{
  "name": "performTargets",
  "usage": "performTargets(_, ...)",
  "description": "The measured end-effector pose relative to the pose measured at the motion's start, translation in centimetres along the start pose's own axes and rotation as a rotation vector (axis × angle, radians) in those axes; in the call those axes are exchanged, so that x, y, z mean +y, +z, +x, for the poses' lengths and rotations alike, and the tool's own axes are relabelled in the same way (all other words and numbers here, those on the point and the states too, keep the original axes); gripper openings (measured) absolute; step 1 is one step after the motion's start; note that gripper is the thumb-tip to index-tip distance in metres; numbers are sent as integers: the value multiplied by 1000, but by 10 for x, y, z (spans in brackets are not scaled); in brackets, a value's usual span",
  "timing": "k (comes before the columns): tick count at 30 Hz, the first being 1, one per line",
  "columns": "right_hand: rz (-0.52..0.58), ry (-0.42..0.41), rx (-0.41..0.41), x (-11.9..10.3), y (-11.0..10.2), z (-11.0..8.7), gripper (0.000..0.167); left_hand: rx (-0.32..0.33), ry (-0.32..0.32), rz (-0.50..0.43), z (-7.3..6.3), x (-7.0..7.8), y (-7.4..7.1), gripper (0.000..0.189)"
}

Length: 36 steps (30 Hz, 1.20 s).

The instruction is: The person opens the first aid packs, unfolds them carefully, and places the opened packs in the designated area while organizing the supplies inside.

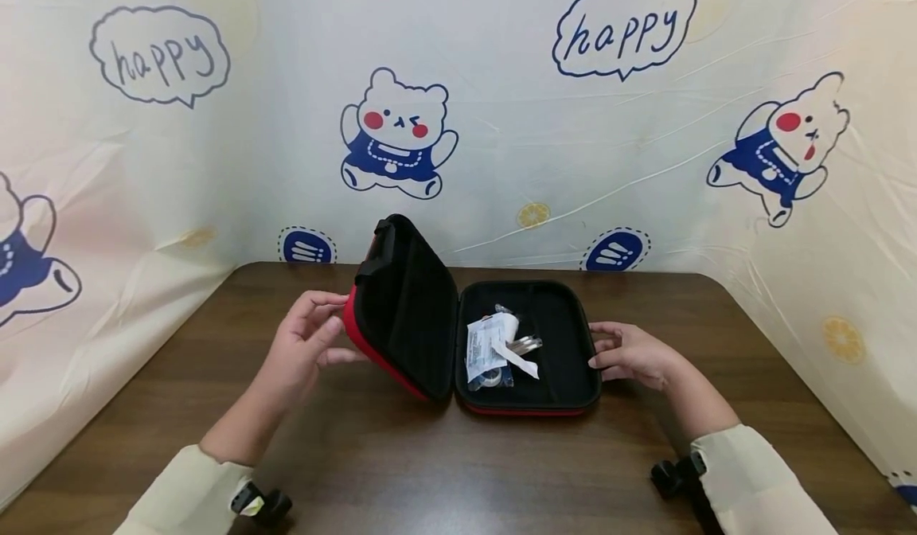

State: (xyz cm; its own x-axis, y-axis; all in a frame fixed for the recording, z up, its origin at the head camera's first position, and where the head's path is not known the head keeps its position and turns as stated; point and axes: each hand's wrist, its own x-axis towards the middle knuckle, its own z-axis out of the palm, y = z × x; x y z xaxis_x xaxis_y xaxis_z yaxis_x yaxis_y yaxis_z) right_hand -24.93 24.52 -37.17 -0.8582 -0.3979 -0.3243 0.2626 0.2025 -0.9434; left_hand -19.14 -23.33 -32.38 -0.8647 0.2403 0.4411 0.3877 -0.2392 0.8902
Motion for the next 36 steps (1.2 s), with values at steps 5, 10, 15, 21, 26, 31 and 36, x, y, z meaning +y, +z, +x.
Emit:
performTargets(5,-15,-4,-2,-2,1,0,77,133,-217,63,3,10,-17,7)
performTargets(10,-33,1,7,-2,-2,-2,76,103,-419,152,6,12,-35,28)
performTargets(15,-62,-3,12,-1,-9,-6,76,-49,-490,170,5,8,-55,75)
performTargets(21,-98,2,8,0,-21,-14,77,-203,-538,204,3,-9,-71,77)
performTargets(26,-92,1,-12,0,-28,-18,81,-245,-591,228,2,-24,-77,83)
performTargets(31,-47,-13,-37,2,-32,-20,91,-211,-631,237,2,-37,-78,85)
performTargets(36,-16,-24,-18,5,-35,-21,92,-180,-639,221,3,-48,-76,82)
